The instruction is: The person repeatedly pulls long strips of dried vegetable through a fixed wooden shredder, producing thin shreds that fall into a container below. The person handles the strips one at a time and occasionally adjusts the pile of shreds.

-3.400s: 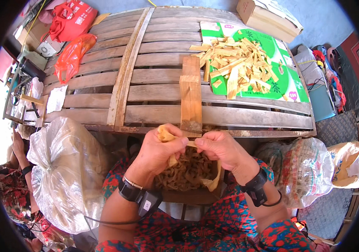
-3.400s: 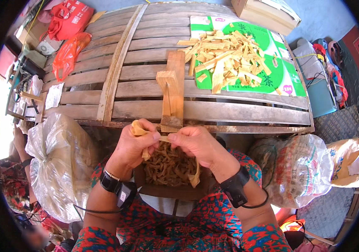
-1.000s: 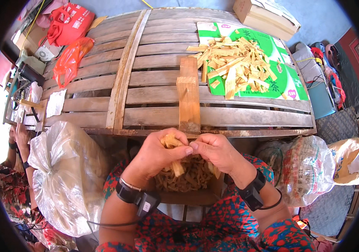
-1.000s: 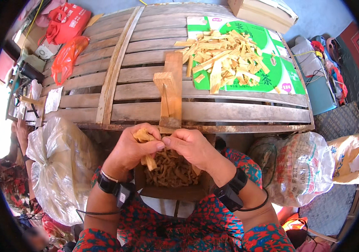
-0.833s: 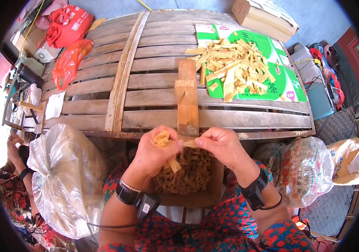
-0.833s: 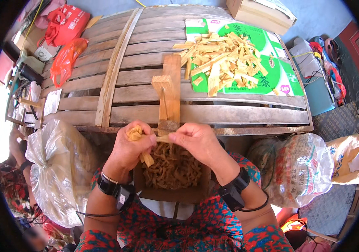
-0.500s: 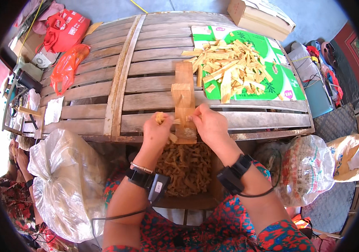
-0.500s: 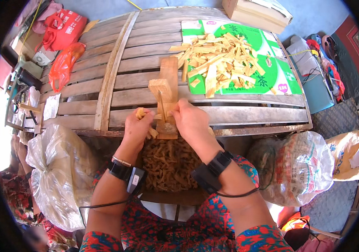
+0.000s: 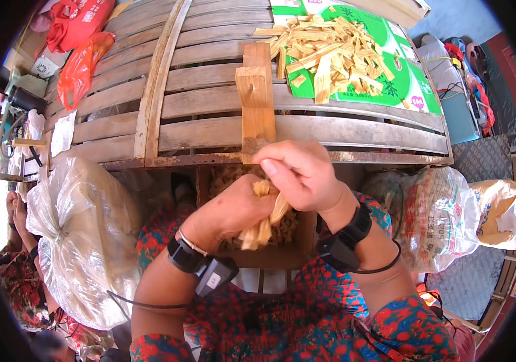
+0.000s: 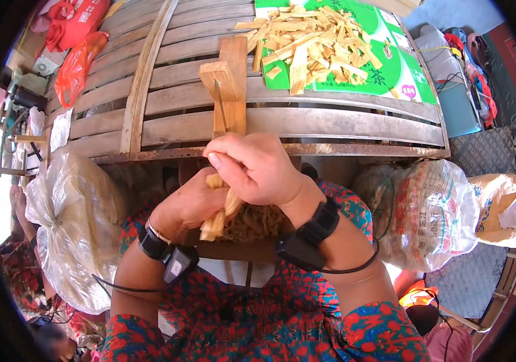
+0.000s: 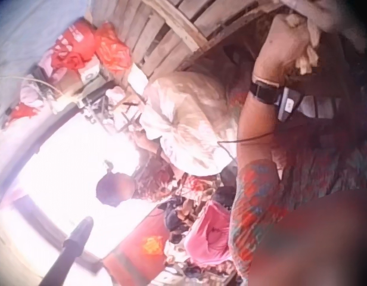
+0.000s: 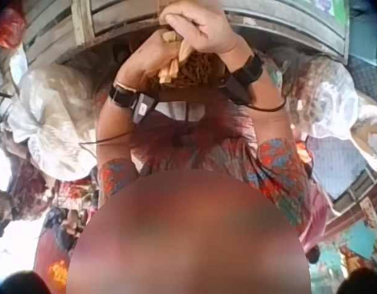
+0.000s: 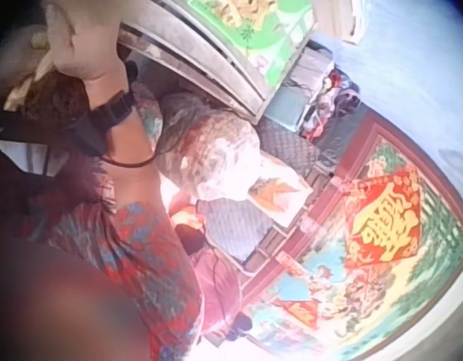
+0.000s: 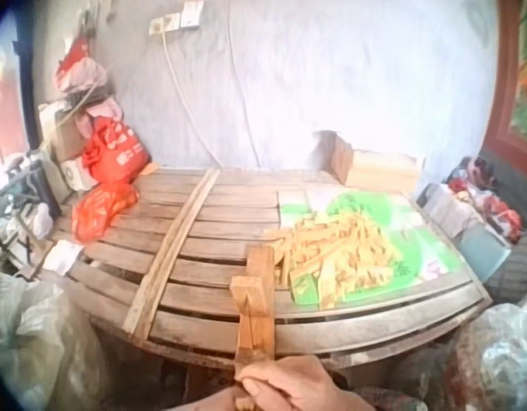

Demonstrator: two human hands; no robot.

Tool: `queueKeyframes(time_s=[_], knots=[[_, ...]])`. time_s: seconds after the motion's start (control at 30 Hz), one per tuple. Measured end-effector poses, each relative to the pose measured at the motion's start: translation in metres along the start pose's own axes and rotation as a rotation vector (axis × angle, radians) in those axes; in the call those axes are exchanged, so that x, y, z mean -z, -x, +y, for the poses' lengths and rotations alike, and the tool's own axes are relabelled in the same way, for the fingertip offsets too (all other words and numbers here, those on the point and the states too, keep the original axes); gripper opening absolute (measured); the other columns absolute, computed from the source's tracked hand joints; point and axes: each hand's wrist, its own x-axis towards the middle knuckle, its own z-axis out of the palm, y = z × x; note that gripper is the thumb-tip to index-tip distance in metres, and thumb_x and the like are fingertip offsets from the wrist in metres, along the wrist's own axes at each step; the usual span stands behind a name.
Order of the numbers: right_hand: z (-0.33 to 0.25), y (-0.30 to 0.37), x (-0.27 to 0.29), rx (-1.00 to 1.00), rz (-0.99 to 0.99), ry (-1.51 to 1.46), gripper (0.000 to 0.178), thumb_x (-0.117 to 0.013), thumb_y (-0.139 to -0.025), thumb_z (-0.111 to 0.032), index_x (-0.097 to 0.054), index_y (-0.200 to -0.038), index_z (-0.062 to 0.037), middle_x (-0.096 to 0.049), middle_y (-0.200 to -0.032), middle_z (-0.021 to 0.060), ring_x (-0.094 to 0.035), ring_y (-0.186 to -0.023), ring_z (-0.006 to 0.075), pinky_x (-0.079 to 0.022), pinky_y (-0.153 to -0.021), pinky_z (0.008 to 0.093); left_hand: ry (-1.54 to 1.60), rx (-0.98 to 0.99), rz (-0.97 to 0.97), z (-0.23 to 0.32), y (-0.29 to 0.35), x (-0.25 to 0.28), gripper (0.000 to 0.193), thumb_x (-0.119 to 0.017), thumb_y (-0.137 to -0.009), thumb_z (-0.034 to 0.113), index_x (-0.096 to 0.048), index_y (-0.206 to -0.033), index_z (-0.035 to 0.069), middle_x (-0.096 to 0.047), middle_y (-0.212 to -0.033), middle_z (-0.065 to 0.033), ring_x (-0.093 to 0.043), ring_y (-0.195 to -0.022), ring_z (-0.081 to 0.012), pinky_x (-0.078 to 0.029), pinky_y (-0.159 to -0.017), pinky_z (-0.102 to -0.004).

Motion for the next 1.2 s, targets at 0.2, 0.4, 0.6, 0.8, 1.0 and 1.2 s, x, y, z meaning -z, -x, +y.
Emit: queueKeyframes(time_s=[0.2,0.4,0.6,0.8,1.0,1.2], knots=[[0.0,0.002,0.005,-0.595,-0.105,-0.225,0.027,-0.058,-0.095,-0.021,-0.063,-0.079,-0.0008,-0.057,-0.064,-0.0012,-0.048,-0.055,0.0048,-0.039,-0.049,0.0249,-0.248,-0.48,0.084,0.01,0.017,0.007,0.023,-0.064,-0.09,0.02,-0.069,-0.102,0.001,-0.065,-0.077,-0.0034,-0.056,-0.064,-0.0105,-0.044,-0.059,-0.0252],[-0.005,0.008,0.002,-1.203,-0.349,-1.121,0.018,-0.056,-0.09,-0.014,-0.055,-0.072,-0.0122,-0.042,-0.061,-0.0077,-0.034,-0.047,0.0045,-0.024,-0.041,0.0198,-0.985,-1.045,0.41,-0.003,-0.001,0.031,0.034,-0.08,-0.066,0.018,-0.071,-0.098,0.009,-0.064,-0.084,-0.0066,-0.058,-0.071,-0.0257,-0.047,-0.065,-0.0346],[-0.007,0.014,-0.02,-1.009,0.197,-1.004,0.007,-0.061,-0.091,-0.009,-0.064,-0.095,-0.0043,-0.063,-0.083,0.0012,-0.056,-0.062,0.0079,-0.042,-0.053,0.0199,-1.101,-1.22,0.823,-0.002,0.0,0.02,0.019,-0.077,-0.071,0.017,-0.07,-0.086,0.007,-0.062,-0.09,-0.0071,-0.06,-0.077,-0.0279,-0.047,-0.068,-0.0404],[-0.009,0.019,-0.015,-0.437,-0.031,-0.082,0.017,-0.059,-0.092,-0.019,-0.064,-0.089,-0.0027,-0.065,-0.078,0.0111,-0.063,-0.068,0.0242,-0.05,-0.062,0.0314,-0.837,-0.815,0.555,-0.009,0.002,0.024,0.017,-0.068,-0.073,0.003,-0.068,-0.09,-0.001,-0.063,-0.112,-0.0185,-0.062,-0.102,-0.0365,-0.049,-0.088,-0.0404],[-0.007,0.018,-0.013,-0.515,-0.192,0.058,0.034,-0.051,-0.096,-0.032,-0.061,-0.08,-0.0036,-0.059,-0.063,0.0105,-0.056,-0.056,0.0249,-0.044,-0.053,0.0346,-0.773,-0.965,0.457,-0.007,0.003,0.025,0.012,-0.065,-0.075,-0.002,-0.067,-0.087,-0.001,-0.065,-0.103,-0.017,-0.063,-0.099,-0.0312,-0.05,-0.088,-0.0364],[-0.012,0.019,0.001,-0.953,-0.308,-0.971,0.05,-0.043,-0.099,-0.047,-0.059,-0.079,-0.0037,-0.038,-0.056,-0.0062,-0.028,-0.046,0.0051,-0.024,-0.044,0.0223,0.172,-0.847,0.466,0.007,0.022,0.032,0.017,-0.065,-0.087,0.014,-0.066,-0.086,-0.003,-0.064,-0.1,-0.0114,-0.063,-0.094,-0.0212,-0.051,-0.081,-0.0318]])
